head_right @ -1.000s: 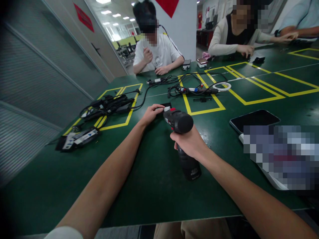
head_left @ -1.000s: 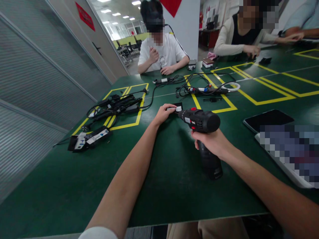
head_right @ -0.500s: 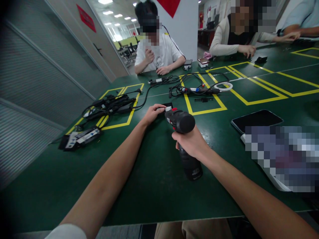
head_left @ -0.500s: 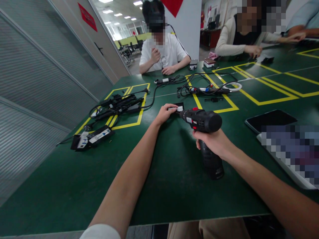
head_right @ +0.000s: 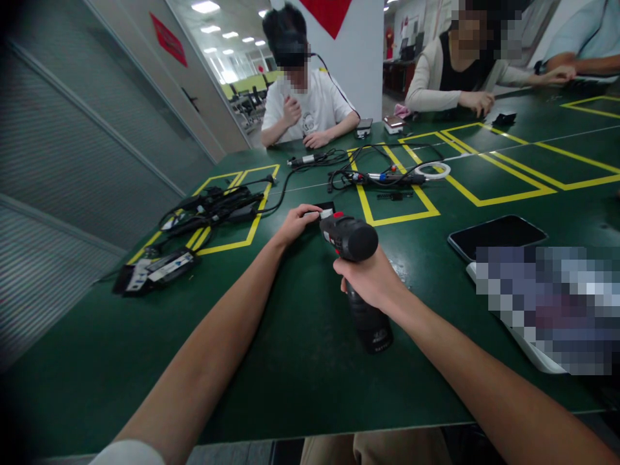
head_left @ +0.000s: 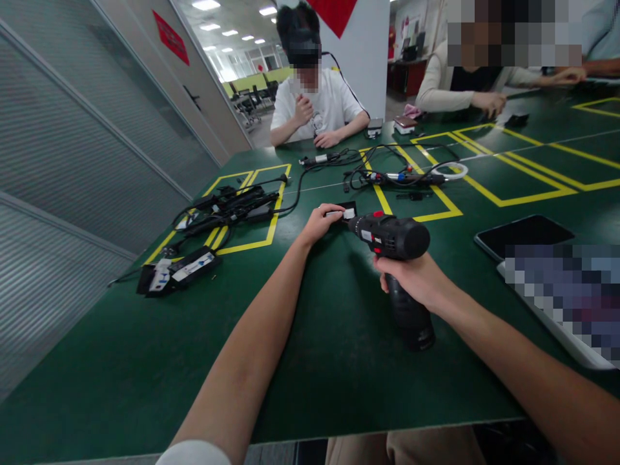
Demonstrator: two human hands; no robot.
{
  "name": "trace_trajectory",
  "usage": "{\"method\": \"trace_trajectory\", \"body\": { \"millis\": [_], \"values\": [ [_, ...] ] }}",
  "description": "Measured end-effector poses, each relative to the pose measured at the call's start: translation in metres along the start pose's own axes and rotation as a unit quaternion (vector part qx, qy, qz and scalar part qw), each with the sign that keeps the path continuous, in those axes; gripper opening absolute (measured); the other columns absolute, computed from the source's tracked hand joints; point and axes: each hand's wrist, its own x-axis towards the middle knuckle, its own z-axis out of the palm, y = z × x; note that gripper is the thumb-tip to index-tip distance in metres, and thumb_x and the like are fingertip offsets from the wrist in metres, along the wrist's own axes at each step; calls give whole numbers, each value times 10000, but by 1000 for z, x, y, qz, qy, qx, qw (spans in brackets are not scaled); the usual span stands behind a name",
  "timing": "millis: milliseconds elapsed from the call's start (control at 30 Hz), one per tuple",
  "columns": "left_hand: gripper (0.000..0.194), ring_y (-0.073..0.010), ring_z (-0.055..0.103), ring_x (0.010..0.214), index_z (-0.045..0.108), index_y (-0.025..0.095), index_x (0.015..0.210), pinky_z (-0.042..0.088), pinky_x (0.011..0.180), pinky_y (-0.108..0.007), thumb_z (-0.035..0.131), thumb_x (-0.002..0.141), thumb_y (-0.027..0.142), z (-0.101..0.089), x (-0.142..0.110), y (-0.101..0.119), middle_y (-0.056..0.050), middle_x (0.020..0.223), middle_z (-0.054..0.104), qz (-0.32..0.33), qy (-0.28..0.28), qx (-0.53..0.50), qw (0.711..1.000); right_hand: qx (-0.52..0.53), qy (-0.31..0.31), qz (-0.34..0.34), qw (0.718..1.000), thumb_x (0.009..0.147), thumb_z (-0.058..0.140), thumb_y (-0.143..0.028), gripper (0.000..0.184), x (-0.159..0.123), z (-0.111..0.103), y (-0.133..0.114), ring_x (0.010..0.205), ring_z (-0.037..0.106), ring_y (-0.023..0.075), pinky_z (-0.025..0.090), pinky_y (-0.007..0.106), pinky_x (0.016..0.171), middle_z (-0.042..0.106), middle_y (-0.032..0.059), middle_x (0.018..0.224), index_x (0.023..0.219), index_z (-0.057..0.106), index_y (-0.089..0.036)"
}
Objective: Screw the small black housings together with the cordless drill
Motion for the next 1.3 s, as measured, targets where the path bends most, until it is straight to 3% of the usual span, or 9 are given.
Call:
{"method": "trace_trajectory", "body": {
  "millis": [633, 1300],
  "values": [
    [282, -223, 584, 1093, 733, 218, 1003, 418, 1034, -369, 610, 801, 371, -1, 3, -5, -47, 1091, 696, 14, -6, -4, 1000, 19, 5, 28, 999, 696, 631, -231, 70, -1, -1, -4, 467, 563, 165, 414, 291, 481, 608, 33, 504, 716, 636, -164],
    [279, -226, 586, 1069, 728, 189, 997, 422, 1012, -379, 615, 789, 335, 1, 2, -1, -64, 1069, 691, 4, 2, -15, 1000, 13, 6, 8, 1000, 686, 628, -215, 76, 2, -2, 2, 460, 580, 172, 416, 281, 466, 622, 36, 519, 737, 637, -161]
  ]
}}
